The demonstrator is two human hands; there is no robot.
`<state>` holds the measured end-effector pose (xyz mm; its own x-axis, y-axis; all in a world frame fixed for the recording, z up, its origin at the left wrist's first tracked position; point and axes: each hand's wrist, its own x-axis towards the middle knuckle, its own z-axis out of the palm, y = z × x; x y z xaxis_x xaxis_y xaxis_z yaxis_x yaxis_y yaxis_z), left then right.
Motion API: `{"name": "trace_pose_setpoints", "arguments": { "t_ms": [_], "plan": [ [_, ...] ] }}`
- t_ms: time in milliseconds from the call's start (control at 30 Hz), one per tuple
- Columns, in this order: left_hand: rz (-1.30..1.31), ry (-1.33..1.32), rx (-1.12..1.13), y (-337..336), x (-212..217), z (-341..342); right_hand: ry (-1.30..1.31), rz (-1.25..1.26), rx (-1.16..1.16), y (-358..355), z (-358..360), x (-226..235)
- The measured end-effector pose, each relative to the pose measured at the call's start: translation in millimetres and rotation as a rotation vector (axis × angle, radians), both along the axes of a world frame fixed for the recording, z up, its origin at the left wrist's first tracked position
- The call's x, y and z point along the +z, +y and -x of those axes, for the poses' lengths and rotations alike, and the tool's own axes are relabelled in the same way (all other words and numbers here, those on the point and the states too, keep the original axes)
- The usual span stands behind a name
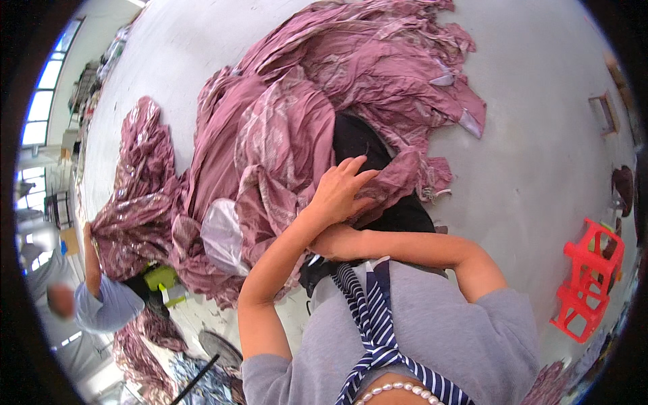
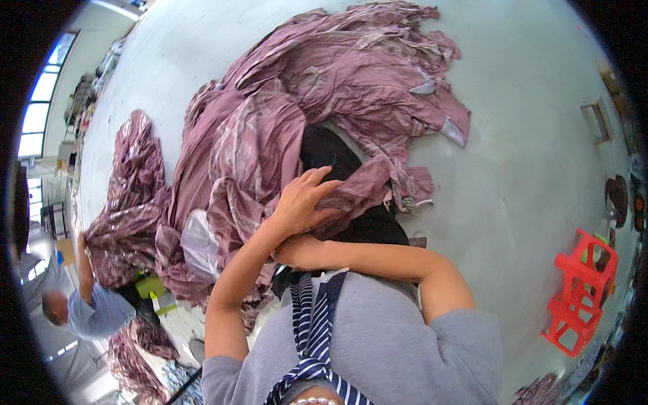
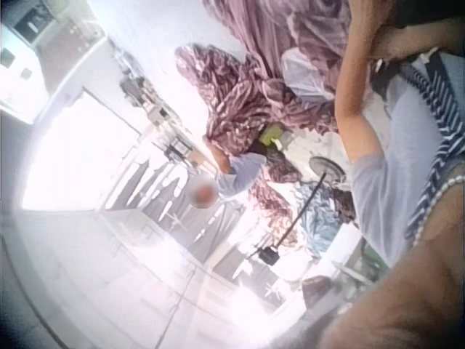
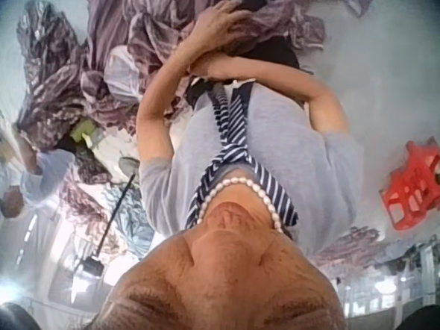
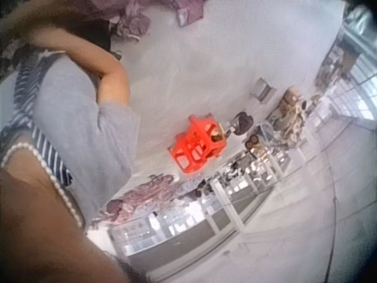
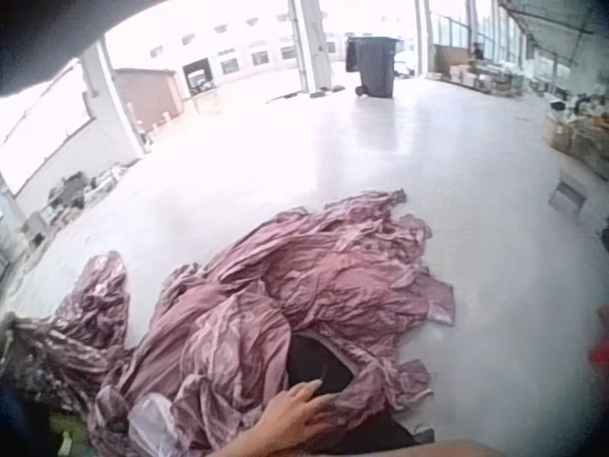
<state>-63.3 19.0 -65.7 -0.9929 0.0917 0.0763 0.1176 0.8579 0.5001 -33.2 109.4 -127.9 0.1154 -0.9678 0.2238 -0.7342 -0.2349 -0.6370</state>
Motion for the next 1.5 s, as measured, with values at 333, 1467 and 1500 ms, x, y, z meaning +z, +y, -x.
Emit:
{"name": "trace_pose_setpoints", "arguments": {
  "t_ms": [333, 1467, 1500],
  "plan": [
    [-0.193, -0.075, 0.129, 0, -27, -8, -0.288, 0.134, -0.872, 91, 141, 44],
    [-1.233, 0.092, 0.677, 17, 28, -38, -0.662, 0.045, -0.454, 46, 128, 90],
    [-1.169, 0.089, 0.709, 17, 26, -38, -0.647, 0.053, -0.459, 45, 128, 89]
  ]
}}
